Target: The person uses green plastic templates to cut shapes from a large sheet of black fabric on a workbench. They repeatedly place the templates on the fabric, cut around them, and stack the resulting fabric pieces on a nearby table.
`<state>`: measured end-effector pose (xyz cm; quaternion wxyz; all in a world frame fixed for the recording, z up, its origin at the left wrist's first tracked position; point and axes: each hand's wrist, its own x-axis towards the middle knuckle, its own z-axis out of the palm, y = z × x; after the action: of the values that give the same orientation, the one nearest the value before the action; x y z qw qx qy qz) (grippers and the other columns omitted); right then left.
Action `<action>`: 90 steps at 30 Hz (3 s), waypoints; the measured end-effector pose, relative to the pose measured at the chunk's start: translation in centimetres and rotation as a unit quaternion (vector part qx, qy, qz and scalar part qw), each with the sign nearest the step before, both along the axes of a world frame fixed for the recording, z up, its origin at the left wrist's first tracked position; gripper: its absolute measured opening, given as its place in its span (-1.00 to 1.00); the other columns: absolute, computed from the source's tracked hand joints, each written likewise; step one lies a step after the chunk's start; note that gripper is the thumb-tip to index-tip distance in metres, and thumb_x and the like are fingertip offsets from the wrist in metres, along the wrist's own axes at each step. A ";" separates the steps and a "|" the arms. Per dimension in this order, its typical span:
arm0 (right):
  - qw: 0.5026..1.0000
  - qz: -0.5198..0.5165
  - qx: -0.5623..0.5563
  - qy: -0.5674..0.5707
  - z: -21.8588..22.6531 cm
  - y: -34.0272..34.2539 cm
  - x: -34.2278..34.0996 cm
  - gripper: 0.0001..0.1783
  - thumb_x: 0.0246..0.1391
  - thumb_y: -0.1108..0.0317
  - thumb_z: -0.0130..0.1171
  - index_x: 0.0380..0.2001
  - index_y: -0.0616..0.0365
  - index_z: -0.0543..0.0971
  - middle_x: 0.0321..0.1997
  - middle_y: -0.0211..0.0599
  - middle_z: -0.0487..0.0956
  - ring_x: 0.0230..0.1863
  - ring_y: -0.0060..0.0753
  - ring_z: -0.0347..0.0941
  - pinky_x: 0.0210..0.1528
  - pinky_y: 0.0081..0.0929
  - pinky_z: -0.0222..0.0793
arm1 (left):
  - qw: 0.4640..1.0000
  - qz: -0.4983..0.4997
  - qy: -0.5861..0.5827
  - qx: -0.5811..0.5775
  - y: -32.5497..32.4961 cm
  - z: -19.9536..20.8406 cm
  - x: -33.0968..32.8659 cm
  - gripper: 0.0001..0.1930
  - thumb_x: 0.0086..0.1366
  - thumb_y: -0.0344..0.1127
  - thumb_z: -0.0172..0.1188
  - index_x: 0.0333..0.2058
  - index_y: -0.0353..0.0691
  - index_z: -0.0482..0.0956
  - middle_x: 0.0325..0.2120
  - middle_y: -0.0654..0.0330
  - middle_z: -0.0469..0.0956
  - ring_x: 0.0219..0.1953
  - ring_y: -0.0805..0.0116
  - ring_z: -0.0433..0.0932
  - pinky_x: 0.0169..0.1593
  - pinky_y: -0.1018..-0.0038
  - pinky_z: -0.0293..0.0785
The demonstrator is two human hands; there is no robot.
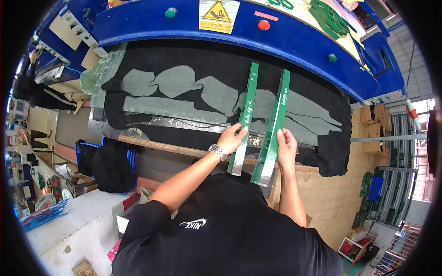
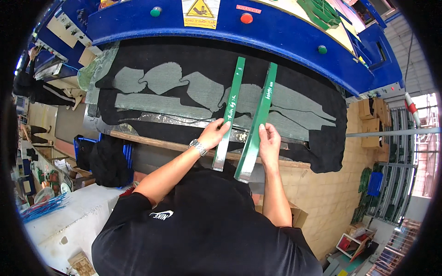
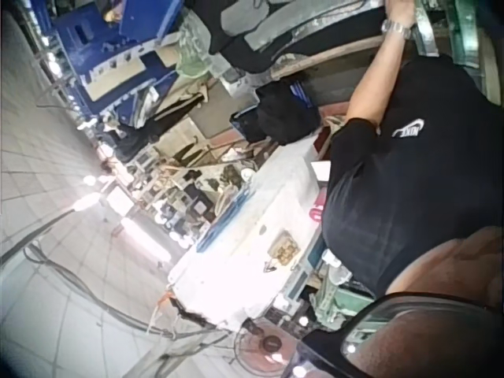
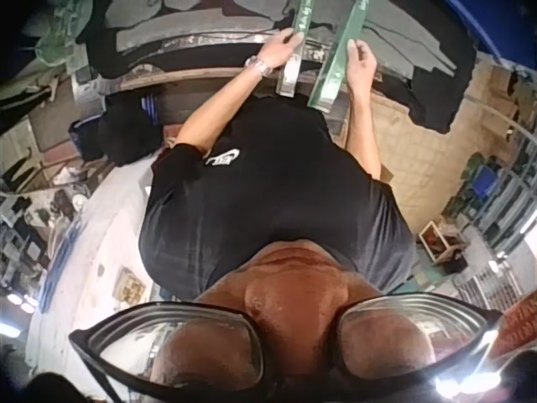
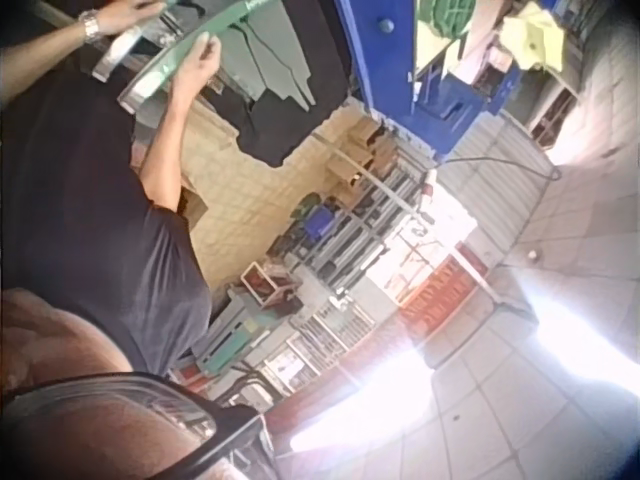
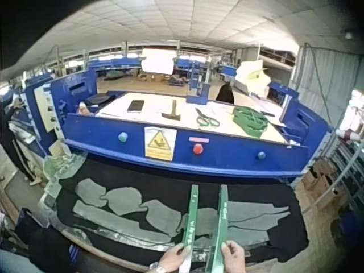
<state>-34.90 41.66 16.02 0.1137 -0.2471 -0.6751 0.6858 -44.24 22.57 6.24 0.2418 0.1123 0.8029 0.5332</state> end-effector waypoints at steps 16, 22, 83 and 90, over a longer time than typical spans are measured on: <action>0.995 0.092 -0.001 0.026 -4.6 -3.0 -5.4 -0.81 0.36 0.31 0.13 -0.22 0.24 0.56 -0.42 -0.53 0.57 -0.43 -0.79 0.39 -0.36 -0.66 0.34 | 0.958 0.032 -0.231 0.165 0.0 6.1 -2.6 -0.70 0.43 -0.23 0.20 0.04 -0.26 0.52 -0.21 0.22 0.66 -0.27 0.49 0.64 -0.19 0.46 0.60; 0.993 0.114 -0.001 0.029 -4.9 -3.1 -4.9 -0.81 0.34 0.32 0.15 -0.28 0.24 0.55 -0.44 -0.50 0.58 -0.44 -0.77 0.41 -0.39 -0.65 0.35 | 0.925 0.051 -0.340 0.161 0.2 7.6 -3.2 -0.75 0.44 -0.19 0.21 0.00 -0.11 0.51 -0.21 0.30 0.64 -0.24 0.53 0.64 -0.18 0.46 0.61; 0.984 0.167 -0.063 -0.007 -5.4 -1.1 -4.2 -0.55 0.17 0.36 0.37 -0.02 0.28 0.38 -0.30 -0.42 0.47 -0.42 -0.75 0.40 -0.38 -0.70 0.41 | 0.864 0.017 -0.417 0.280 0.7 6.9 -3.9 -0.77 0.40 -0.39 0.23 0.00 -0.22 0.56 -0.16 0.20 0.65 -0.18 0.39 0.68 -0.07 0.39 0.69; 0.983 0.165 -0.076 -0.008 -5.3 -1.0 -4.1 -0.53 0.18 0.33 0.37 0.04 0.29 0.41 -0.24 -0.39 0.53 -0.41 -0.74 0.41 -0.35 -0.70 0.42 | 0.857 0.023 -0.434 0.278 1.6 6.8 -3.7 -0.82 0.39 -0.34 0.26 -0.07 -0.18 0.60 -0.19 0.20 0.69 -0.19 0.40 0.67 -0.10 0.40 0.67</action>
<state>-39.04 40.63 10.70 -0.0256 -0.1456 -0.6531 0.7427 -47.96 24.21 13.02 0.5118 -0.0862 0.4370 0.7346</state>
